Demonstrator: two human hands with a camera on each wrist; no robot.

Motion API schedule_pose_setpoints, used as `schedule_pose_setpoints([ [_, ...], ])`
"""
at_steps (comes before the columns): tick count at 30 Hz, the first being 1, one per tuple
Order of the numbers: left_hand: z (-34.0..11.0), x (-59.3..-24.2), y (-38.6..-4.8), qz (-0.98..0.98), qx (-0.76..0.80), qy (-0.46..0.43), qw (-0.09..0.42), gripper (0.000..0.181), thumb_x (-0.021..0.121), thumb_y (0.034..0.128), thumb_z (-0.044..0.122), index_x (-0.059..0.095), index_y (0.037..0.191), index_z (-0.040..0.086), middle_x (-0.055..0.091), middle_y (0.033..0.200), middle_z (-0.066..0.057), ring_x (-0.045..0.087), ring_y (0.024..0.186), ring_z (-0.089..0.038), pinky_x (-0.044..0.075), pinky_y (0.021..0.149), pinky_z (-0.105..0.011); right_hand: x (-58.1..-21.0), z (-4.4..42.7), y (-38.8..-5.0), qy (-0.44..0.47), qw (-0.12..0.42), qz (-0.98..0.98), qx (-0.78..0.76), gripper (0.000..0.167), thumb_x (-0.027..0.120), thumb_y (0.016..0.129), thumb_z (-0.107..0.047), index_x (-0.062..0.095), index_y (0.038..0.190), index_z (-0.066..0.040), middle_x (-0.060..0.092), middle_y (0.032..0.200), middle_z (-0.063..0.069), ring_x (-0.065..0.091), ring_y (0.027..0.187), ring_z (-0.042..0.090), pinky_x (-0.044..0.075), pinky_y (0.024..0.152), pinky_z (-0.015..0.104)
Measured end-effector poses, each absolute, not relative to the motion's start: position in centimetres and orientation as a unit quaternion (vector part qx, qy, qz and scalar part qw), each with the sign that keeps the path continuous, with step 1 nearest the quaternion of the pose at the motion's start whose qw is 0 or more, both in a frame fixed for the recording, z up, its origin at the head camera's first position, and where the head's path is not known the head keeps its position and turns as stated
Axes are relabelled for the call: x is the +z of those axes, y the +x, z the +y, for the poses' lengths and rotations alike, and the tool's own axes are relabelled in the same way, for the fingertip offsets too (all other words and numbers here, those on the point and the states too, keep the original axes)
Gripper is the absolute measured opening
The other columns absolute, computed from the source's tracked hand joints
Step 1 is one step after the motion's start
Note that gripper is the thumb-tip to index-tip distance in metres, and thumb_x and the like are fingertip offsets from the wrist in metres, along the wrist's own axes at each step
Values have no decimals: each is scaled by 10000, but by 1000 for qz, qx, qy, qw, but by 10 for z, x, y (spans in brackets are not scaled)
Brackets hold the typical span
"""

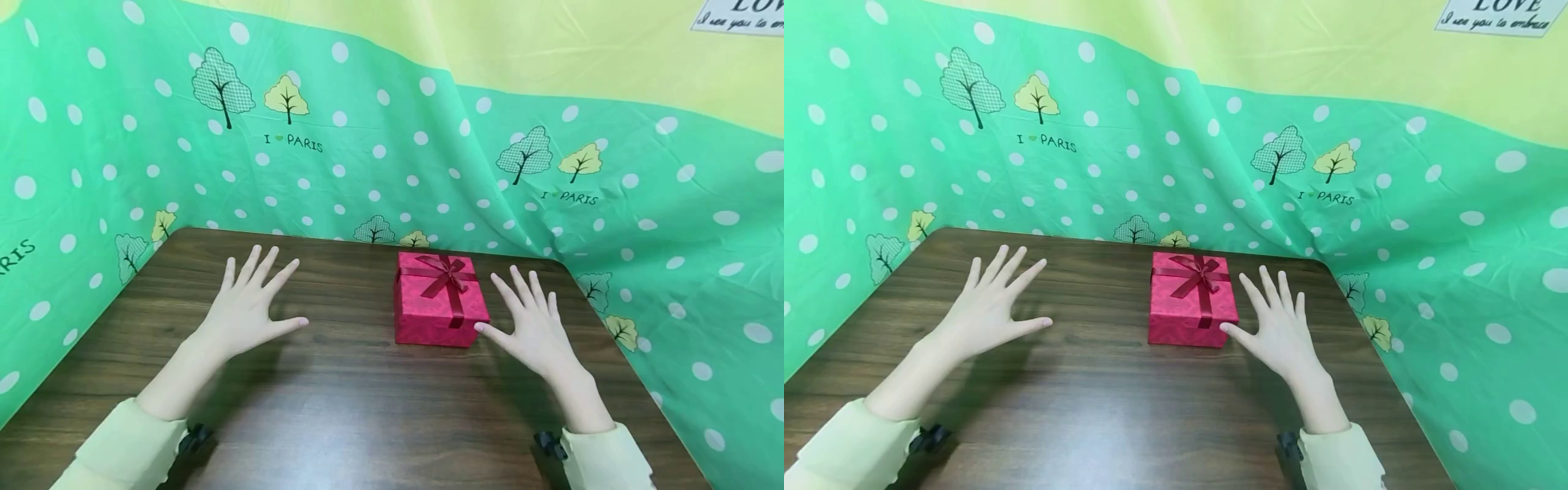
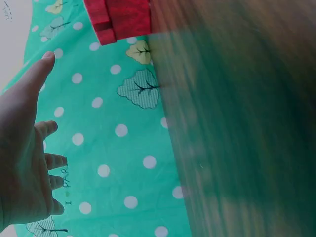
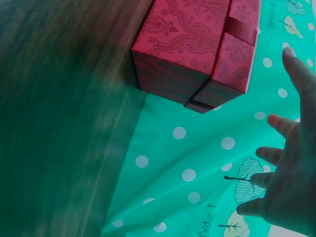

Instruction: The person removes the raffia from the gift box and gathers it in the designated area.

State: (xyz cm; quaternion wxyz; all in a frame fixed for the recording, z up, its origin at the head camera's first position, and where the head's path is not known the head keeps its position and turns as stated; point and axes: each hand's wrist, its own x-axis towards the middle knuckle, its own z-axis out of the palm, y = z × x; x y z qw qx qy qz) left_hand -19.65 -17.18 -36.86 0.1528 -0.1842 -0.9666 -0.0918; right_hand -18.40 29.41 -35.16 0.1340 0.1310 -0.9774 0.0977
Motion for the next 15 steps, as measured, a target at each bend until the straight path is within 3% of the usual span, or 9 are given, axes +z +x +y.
schedule_pose_setpoints([
  [6,-156,-360,-201,-959,-96,-208,169,959,505,749,778,193,1515,293,126,1578,-120,-46,1459,-276,-31,1131,-571,-348,295,-191,158,158,-969,104,882,627,799,-602,227,1510,-266,127,1580,111,-28,1451,348,38,1079,672],
  [15,-127,-353,-212,-947,-98,-240,188,953,453,743,814,177,1513,325,110,1586,-74,-11,1464,-253,4,1146,-543,-346,293,-200,180,162,-964,107,897,673,775,-579,253,1503,-267,132,1583,80,-14,1458,308,85,1123,594],
])
